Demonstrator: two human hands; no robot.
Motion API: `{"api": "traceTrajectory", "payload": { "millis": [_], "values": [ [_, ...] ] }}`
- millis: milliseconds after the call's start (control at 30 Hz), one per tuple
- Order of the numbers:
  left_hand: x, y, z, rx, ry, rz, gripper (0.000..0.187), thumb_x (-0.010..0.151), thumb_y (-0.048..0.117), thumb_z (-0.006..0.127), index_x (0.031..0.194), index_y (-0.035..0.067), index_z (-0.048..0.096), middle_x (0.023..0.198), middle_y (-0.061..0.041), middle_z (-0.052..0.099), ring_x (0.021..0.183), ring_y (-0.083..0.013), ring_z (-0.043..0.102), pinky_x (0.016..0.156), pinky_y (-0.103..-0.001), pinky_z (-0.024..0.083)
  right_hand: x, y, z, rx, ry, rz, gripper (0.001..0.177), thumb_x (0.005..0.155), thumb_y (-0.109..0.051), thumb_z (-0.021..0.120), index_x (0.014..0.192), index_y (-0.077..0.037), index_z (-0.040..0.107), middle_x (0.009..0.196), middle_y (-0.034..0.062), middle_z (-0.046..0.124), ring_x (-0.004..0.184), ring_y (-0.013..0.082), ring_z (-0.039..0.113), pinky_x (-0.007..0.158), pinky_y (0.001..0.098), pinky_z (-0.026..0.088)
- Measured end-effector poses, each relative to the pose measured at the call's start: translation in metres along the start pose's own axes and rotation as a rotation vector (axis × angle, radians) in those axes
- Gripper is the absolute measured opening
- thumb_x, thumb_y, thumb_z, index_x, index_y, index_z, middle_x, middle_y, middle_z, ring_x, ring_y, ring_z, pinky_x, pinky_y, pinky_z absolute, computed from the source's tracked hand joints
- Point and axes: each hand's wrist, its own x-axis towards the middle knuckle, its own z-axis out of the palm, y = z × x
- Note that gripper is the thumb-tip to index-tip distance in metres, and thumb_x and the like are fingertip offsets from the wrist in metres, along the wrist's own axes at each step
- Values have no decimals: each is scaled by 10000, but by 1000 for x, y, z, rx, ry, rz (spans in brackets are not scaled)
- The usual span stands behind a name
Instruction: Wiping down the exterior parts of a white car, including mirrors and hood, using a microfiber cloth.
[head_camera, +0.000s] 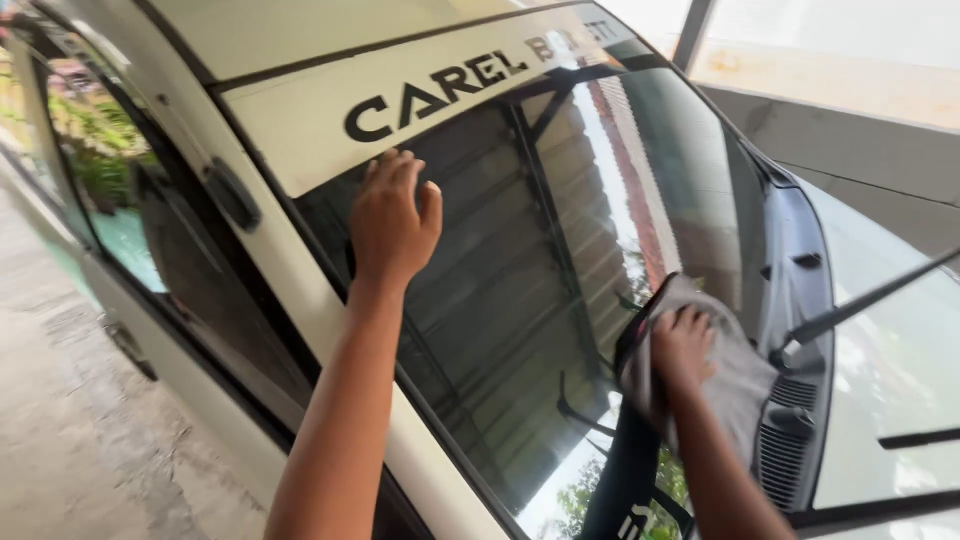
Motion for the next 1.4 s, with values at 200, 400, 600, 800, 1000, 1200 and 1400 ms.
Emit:
{"api": "traceTrajectory", "payload": {
  "millis": [200,400,600,800,1000,1200,1400],
  "values": [
    [-3,17,-5,-12,54,55,326,1037,192,544,1224,-38,680,1347,-231,655,1346,-399,567,1183,-489,412,-201,-128,-32,75,-109,-874,787,952,-397,539,1630,-111,259,1724,154,145,1587,393,91,1195,675,38],
    [-15,15,-25,-40,107,-8,291,1023,150,523,1194,-12,694,1358,-198,671,1378,-391,568,1192,-501,418,-179,-309,-17,30,-317,-1270,769,918,-428,545,1577,-87,342,1649,135,316,1568,328,199,1258,618,45],
    [-20,12,-20,37,49,55,337,1010,203,545,1211,-26,690,1342,-220,659,1343,-414,559,1162,-518,408,-12,-348,40,189,-167,-972,622,1013,-429,486,1580,-201,374,1696,59,267,1581,291,197,1227,624,176],
    [-15,13,-15,71,27,56,412,1090,280,481,1274,-45,654,1359,-226,655,1360,-396,569,1197,-496,410,135,-172,53,-225,-104,-660,490,1059,-349,362,1507,-231,523,1738,70,288,1636,317,203,1268,542,252],
    [0,22,-8,44,30,-19,481,1110,349,470,1383,-32,577,1351,-249,646,1330,-421,571,1154,-503,431,79,-12,35,-21,12,-265,677,1041,-482,345,1613,-120,328,1682,163,240,1528,404,220,1148,697,231],
    [0,28,-10,-68,42,27,481,1084,381,493,1356,-5,589,1375,-224,633,1369,-404,539,1192,-526,387,-124,-106,15,71,23,-995,717,989,-355,519,1588,-15,320,1683,177,245,1566,387,176,1205,600,101],
    [-11,27,-21,-2,133,142,511,1044,399,517,1326,-14,623,1421,-230,606,1405,-396,517,1219,-527,354,-103,-280,61,223,-390,-1485,708,896,-337,645,1519,-52,462,1595,218,386,1516,395,262,1255,485,152]
  ]
}}
